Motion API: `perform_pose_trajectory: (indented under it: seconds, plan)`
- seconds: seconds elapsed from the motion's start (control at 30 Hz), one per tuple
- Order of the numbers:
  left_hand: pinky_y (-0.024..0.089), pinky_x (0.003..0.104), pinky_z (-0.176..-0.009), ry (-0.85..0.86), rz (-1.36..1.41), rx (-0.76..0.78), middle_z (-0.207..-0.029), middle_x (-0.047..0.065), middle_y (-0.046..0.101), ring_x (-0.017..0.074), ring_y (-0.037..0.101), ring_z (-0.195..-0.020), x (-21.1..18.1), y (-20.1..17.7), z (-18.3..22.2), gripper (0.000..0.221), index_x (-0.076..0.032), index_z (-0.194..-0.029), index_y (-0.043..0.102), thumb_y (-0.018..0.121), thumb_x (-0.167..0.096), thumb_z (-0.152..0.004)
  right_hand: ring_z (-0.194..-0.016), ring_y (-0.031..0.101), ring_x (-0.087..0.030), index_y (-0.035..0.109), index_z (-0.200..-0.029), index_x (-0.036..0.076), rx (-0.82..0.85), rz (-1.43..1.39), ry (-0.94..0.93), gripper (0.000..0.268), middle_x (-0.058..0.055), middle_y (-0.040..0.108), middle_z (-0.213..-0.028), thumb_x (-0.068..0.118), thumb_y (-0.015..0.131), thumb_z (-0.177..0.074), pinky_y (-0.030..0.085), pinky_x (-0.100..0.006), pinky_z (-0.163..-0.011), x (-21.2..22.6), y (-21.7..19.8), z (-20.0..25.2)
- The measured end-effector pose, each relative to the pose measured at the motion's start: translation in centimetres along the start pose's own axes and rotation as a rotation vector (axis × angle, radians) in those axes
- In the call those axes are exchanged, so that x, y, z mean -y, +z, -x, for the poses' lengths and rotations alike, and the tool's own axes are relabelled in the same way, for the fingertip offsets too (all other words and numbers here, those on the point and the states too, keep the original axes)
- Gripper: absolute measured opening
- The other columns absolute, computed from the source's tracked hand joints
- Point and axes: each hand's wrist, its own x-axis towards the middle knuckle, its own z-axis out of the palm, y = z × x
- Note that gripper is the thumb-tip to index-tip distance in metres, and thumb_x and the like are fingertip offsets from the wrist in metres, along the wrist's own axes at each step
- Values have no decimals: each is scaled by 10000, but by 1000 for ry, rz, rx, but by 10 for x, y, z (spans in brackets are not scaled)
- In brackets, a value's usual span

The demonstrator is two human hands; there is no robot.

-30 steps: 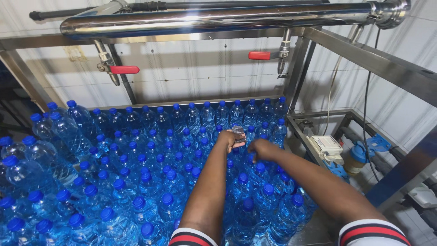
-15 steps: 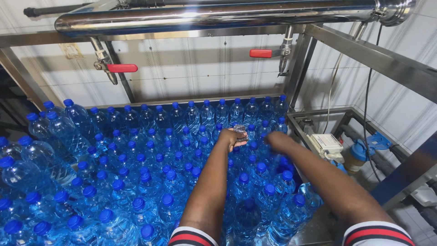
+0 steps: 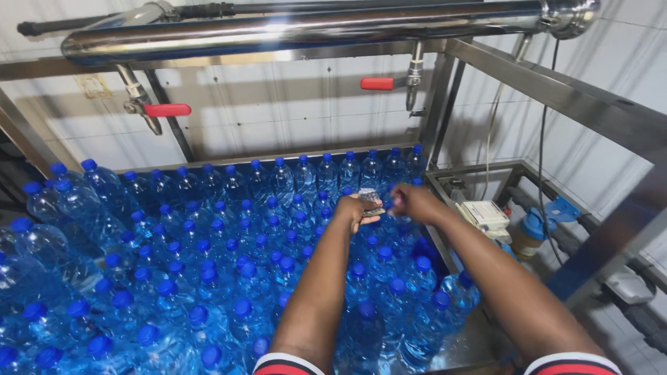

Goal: The person applies small rectangular stickers to the necks of numerous blue plastic water bottles arranged on a metal tray. The person picks up stickers from a small stack and places them one by one onto the bottles.

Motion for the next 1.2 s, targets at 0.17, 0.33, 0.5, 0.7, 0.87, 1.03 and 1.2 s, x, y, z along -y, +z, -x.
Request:
perform_pose_trajectory:
  seconds: [0.17,0.33,0.5,0.7,0.87,1.03,1.2]
  plan:
    - [741,547,-841,3,16,0,-1197,285,800,434,835,-957,12,10,13,462,-10,-1373,706,809,101,-936,-790,737,-137,820,-1106,113,-143,-619,1,374,-21,806,-927,110,1000,-778,624,-297,-726,-4,22,5]
    - [753,501,-825,-5,-7,16,-1166,223,819,349,844,-898,20,9,30,468,-26,-1348,728,824,95,-906,-763,729,-118,780,-1077,16,-228,-884,21,345,-75,760,-887,77,984,-806,640,-255,-693,21,30,39]
    - [721,556,-901,-5,37,62,-1253,257,797,405,831,-1004,20,11,36,491,2,-1391,710,843,85,-926,-648,768,-125,818,-993,69,-371,-865,114,249,-65,809,-808,54,969,-795,626,-247,-615,44,27,54]
    - [693,602,-926,-11,69,166,-1276,266,785,466,804,-1077,20,7,55,536,25,-1406,680,875,82,-911,-573,755,-114,846,-917,95,-482,-801,237,93,-65,814,-723,35,876,-852,592,-222,-559,72,28,82]
    - [706,619,-839,-24,29,109,-1277,309,760,518,788,-1056,44,-2,61,481,18,-1378,667,826,102,-932,-698,811,-200,870,-945,252,-595,-506,385,79,-35,838,-837,180,838,-944,625,-309,-628,68,51,91]
    - [718,629,-779,-48,-124,89,-1224,290,779,538,780,-1010,52,-4,96,418,-21,-1342,721,792,93,-946,-774,804,-181,834,-1035,121,-474,-890,436,141,-80,853,-924,239,823,-960,604,-247,-651,117,52,133]
    - [675,644,-902,-91,-153,158,-1335,277,752,503,768,-1137,48,-10,110,530,-7,-1460,634,753,121,-960,-617,777,-180,767,-1334,-11,-278,-1157,468,355,-173,816,-962,165,630,-1058,624,-220,-507,157,23,166]
